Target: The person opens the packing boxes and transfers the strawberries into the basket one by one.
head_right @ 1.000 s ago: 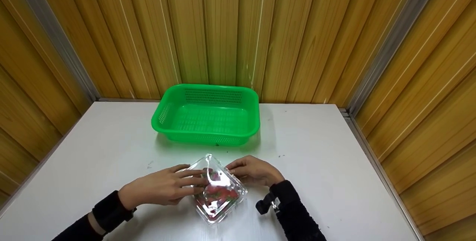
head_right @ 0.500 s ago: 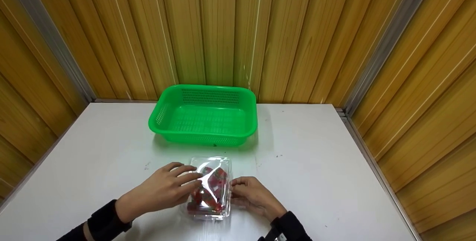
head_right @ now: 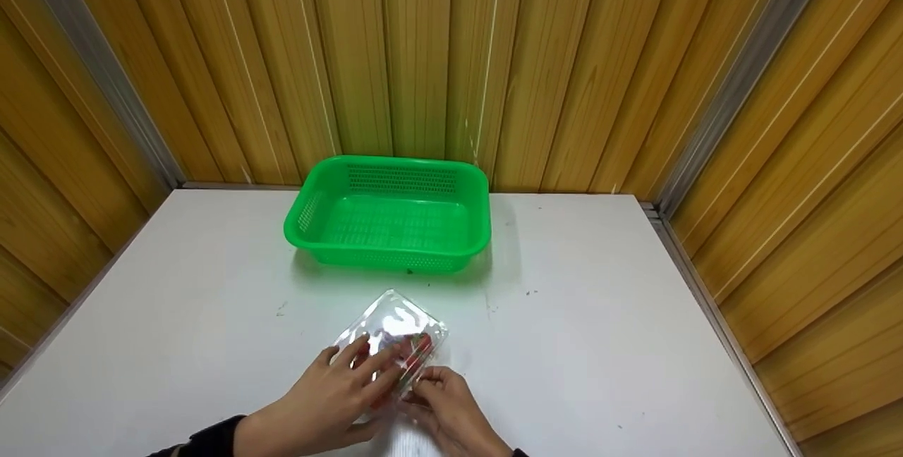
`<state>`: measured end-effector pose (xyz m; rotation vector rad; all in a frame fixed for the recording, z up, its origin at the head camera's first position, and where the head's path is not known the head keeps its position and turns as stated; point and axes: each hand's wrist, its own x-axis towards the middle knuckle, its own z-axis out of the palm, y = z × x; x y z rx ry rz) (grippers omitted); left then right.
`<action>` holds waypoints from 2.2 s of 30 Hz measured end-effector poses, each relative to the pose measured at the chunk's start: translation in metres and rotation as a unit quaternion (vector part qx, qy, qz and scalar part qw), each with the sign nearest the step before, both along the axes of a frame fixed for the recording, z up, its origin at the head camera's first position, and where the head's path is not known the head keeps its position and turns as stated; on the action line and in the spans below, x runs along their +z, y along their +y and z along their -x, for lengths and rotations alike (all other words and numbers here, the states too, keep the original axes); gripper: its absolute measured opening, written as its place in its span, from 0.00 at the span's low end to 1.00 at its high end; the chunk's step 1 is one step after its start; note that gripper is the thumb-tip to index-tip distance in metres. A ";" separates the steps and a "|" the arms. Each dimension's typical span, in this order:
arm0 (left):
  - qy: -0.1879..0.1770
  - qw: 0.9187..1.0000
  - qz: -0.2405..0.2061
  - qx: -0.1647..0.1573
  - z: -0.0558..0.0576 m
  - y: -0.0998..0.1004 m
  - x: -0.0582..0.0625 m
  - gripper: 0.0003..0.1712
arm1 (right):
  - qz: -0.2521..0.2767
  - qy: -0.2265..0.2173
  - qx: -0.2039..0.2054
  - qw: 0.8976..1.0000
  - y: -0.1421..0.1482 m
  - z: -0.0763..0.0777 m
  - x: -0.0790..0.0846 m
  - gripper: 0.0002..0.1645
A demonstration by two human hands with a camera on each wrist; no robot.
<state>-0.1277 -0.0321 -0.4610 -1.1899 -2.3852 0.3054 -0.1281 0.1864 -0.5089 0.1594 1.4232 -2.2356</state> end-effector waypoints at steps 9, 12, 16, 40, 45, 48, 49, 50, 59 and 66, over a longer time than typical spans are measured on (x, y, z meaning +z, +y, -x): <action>-0.020 1.000 0.015 -0.001 -0.003 -0.006 0.001 0.39 | -0.051 0.043 -0.037 0.997 0.024 0.024 -0.002 0.32; -0.024 0.999 0.020 -0.008 -0.002 -0.005 0.001 0.38 | -0.055 0.053 -0.047 0.996 0.035 0.038 -0.002 0.37; -0.040 0.999 0.025 -0.014 0.005 -0.007 -0.001 0.35 | -0.040 0.069 -0.015 0.997 0.044 0.052 -0.003 0.35; -0.084 0.992 0.094 0.028 0.008 -0.004 -0.006 0.48 | -0.074 0.076 -0.142 0.984 0.019 0.059 -0.009 0.25; -0.055 0.991 0.118 0.039 0.005 -0.002 -0.005 0.45 | -0.068 0.081 -0.130 0.986 0.019 0.057 -0.008 0.25; -0.051 0.990 0.123 0.038 0.004 -0.002 -0.004 0.44 | -0.065 0.080 -0.128 0.986 0.019 0.057 -0.008 0.25; -0.050 0.990 0.124 0.039 0.004 -0.002 -0.004 0.44 | -0.063 0.080 -0.129 0.986 0.019 0.057 -0.008 0.25; -0.048 0.990 0.124 0.039 0.004 -0.002 -0.003 0.45 | -0.063 0.078 -0.131 0.986 0.019 0.058 -0.008 0.25; -0.041 0.993 0.092 0.069 0.000 0.007 -0.009 0.44 | -0.074 0.074 -0.133 0.986 0.018 0.058 -0.007 0.27; 0.036 0.988 -0.060 0.139 0.000 0.029 -0.028 0.24 | -0.073 0.069 -0.148 0.984 0.016 0.057 -0.008 0.26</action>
